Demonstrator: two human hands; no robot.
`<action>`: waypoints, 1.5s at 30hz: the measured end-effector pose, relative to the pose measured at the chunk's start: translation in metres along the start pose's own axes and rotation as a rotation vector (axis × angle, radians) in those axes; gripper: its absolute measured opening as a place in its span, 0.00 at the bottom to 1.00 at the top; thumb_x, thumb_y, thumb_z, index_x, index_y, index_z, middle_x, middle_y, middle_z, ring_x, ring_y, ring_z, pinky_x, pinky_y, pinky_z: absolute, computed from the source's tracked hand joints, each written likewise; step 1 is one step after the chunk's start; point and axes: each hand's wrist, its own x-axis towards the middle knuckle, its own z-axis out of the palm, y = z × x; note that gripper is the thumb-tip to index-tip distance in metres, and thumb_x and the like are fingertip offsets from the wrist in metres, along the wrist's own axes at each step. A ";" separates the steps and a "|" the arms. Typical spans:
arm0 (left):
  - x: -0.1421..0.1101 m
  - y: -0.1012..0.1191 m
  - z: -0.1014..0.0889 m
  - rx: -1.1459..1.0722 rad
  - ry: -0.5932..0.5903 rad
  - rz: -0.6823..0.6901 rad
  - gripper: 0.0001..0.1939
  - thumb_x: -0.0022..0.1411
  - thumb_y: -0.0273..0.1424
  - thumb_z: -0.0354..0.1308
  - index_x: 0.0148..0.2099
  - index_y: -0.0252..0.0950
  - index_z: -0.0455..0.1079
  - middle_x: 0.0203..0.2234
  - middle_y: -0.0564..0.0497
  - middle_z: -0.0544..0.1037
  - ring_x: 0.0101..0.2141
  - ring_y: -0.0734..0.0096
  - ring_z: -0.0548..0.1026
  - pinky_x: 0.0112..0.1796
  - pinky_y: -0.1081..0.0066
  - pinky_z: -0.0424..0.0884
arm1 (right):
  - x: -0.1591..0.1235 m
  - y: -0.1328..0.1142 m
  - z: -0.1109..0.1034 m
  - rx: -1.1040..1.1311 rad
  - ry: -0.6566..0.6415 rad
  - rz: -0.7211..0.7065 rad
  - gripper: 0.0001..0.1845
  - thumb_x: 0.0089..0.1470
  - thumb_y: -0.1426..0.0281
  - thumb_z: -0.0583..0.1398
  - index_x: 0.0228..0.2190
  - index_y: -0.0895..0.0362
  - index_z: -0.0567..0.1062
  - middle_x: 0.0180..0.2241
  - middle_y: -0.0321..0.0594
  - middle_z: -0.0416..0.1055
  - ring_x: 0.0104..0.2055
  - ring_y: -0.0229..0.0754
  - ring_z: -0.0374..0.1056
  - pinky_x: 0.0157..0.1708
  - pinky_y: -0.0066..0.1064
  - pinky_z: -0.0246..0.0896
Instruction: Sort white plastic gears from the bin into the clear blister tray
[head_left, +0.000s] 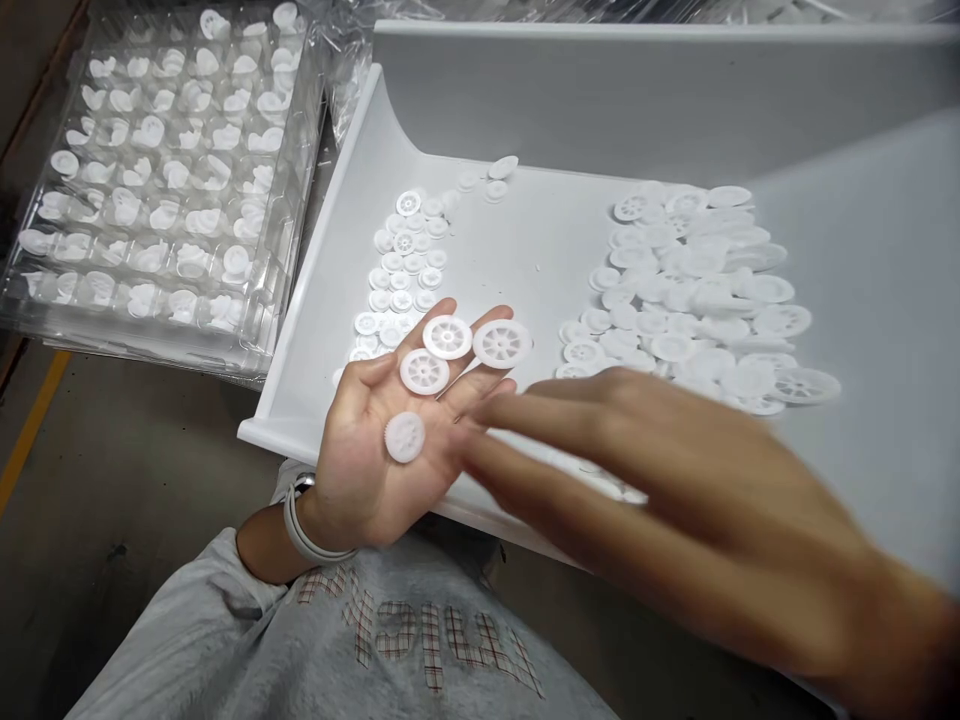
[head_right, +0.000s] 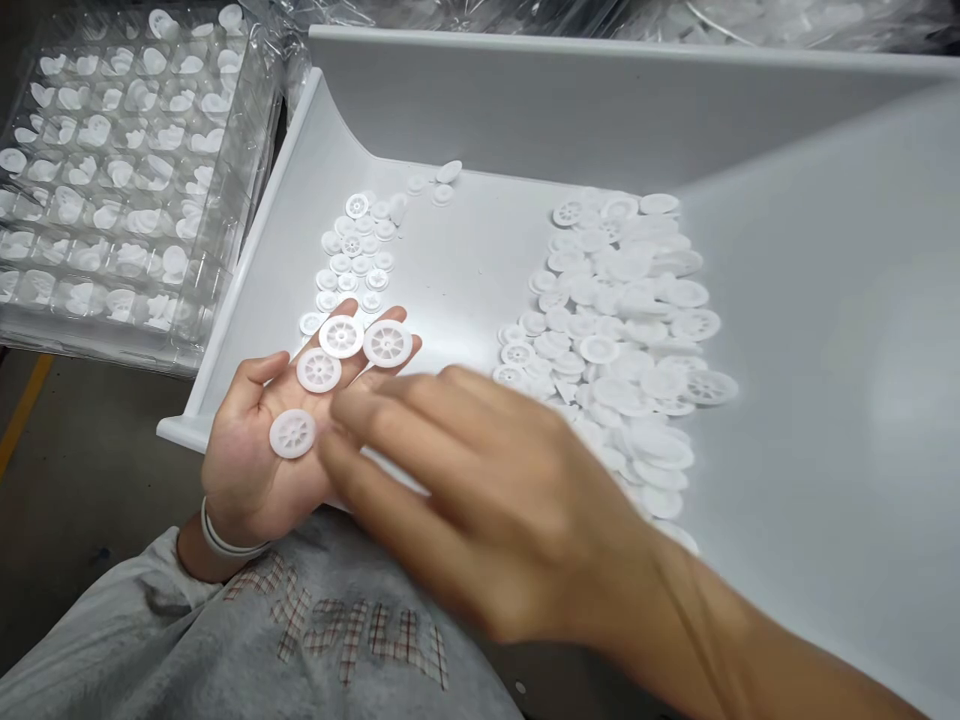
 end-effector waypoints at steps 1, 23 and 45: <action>0.000 -0.001 0.000 0.005 0.014 -0.003 0.24 0.67 0.37 0.41 0.61 0.39 0.63 0.54 0.49 0.74 0.60 0.61 0.68 0.64 0.60 0.59 | 0.001 -0.004 0.005 0.013 0.005 -0.020 0.12 0.62 0.77 0.51 0.43 0.62 0.72 0.41 0.46 0.75 0.37 0.42 0.67 0.31 0.36 0.63; -0.001 0.001 -0.001 0.013 -0.011 0.063 0.23 0.67 0.36 0.40 0.59 0.39 0.62 0.60 0.49 0.68 0.66 0.59 0.56 0.67 0.55 0.48 | -0.009 0.018 0.014 -0.250 0.129 -0.120 0.06 0.58 0.80 0.56 0.35 0.60 0.72 0.35 0.44 0.75 0.31 0.41 0.66 0.24 0.36 0.57; 0.003 0.001 -0.005 0.184 -0.103 0.142 0.25 0.67 0.38 0.34 0.61 0.42 0.57 0.61 0.55 0.67 0.66 0.60 0.58 0.61 0.55 0.65 | -0.009 0.022 0.004 -0.153 0.014 -0.057 0.11 0.65 0.76 0.48 0.37 0.57 0.69 0.37 0.41 0.73 0.31 0.39 0.61 0.27 0.35 0.51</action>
